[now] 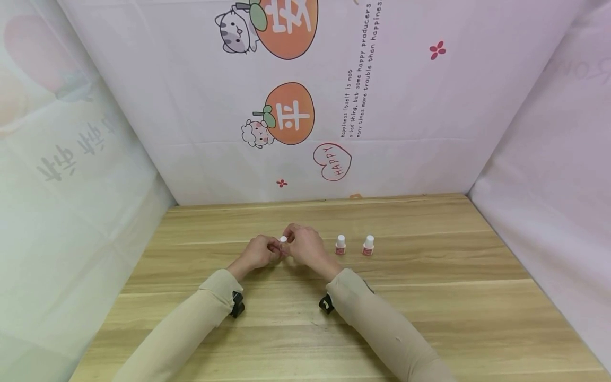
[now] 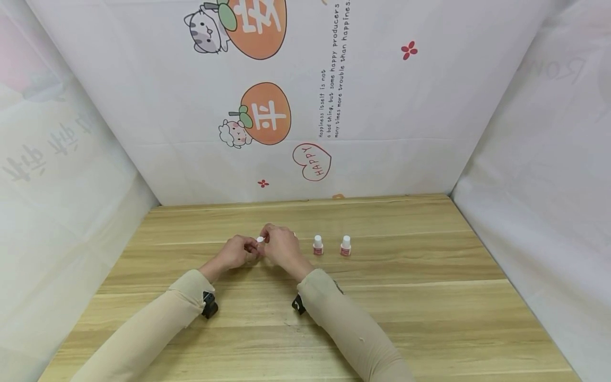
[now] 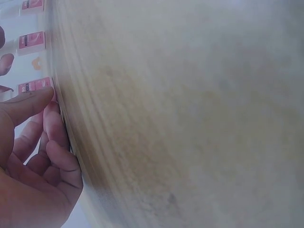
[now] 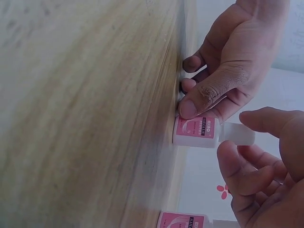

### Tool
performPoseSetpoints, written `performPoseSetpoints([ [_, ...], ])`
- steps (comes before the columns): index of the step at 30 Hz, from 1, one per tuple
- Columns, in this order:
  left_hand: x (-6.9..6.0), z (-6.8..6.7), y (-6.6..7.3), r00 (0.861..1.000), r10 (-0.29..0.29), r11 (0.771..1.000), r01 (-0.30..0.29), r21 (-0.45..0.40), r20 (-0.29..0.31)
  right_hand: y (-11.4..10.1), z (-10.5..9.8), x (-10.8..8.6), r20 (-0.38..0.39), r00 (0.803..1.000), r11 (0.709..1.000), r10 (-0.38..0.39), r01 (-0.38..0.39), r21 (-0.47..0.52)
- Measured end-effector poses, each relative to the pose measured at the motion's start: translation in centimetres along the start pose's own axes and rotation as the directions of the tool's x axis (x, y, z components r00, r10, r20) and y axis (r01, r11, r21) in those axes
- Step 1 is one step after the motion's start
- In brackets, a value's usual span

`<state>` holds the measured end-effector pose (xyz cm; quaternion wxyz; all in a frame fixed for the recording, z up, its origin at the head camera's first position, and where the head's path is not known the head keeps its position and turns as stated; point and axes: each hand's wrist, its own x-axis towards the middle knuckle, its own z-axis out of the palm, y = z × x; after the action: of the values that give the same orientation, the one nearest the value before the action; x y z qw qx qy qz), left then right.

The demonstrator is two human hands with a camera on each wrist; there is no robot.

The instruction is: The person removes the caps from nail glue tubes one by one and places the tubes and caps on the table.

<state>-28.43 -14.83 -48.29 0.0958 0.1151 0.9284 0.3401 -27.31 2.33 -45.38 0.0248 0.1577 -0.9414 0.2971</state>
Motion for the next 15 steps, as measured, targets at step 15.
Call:
performPoseSetpoints([
  [15,0.09,0.15,-0.15,1.000,0.002,1.000,-0.002,0.010,-0.008,0.05,-0.15,-0.02,0.005,1.000,1.000,0.002,-0.002,-0.026],
])
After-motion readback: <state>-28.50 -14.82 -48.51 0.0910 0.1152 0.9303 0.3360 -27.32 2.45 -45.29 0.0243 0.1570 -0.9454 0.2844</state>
